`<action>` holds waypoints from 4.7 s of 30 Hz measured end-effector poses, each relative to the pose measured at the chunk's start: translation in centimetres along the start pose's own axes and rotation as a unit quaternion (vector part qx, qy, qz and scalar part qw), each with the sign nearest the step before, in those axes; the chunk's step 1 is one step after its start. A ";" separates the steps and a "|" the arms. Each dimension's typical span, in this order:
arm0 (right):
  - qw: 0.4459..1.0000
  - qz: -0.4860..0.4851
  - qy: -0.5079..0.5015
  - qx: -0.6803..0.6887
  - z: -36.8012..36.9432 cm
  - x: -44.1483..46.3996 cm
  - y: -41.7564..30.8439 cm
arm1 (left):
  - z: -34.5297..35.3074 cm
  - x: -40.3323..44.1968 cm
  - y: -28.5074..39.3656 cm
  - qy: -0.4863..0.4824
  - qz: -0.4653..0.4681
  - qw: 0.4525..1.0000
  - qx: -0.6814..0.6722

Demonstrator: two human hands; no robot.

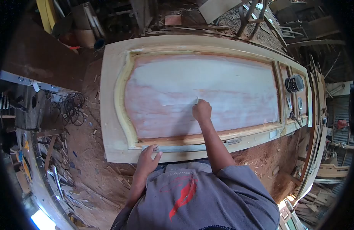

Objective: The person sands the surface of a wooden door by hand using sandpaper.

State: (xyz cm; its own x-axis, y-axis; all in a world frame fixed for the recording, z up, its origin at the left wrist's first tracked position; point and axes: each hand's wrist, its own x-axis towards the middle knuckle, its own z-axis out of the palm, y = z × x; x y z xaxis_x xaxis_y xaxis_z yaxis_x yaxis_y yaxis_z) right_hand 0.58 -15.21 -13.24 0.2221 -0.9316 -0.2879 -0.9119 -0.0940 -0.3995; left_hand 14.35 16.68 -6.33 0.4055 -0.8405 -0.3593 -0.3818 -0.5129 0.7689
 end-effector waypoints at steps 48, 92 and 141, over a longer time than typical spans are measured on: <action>0.653 0.086 0.014 0.753 -6.7 -12.6 7.0 | -10.8 4.1 -5.8 -0.008 0.046 0.998 0.041; 0.433 0.124 0.352 0.820 -46.7 -21.2 90.0 | 79.5 10.5 58.2 -0.354 0.300 0.884 0.050; 0.952 -0.233 0.198 -0.026 -60.7 61.8 117.6 | 115.5 39.0 80.9 0.120 0.242 0.936 0.224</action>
State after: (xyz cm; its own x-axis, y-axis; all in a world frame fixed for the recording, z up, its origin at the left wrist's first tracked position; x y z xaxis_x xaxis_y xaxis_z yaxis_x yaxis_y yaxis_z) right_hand -113.87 -105.13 -25.22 0.4686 -0.8428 0.2648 -0.7647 -0.5371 -0.3561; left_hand -96.62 -77.77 -19.20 0.2494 -0.9575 0.1450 -0.8576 -0.1488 0.4923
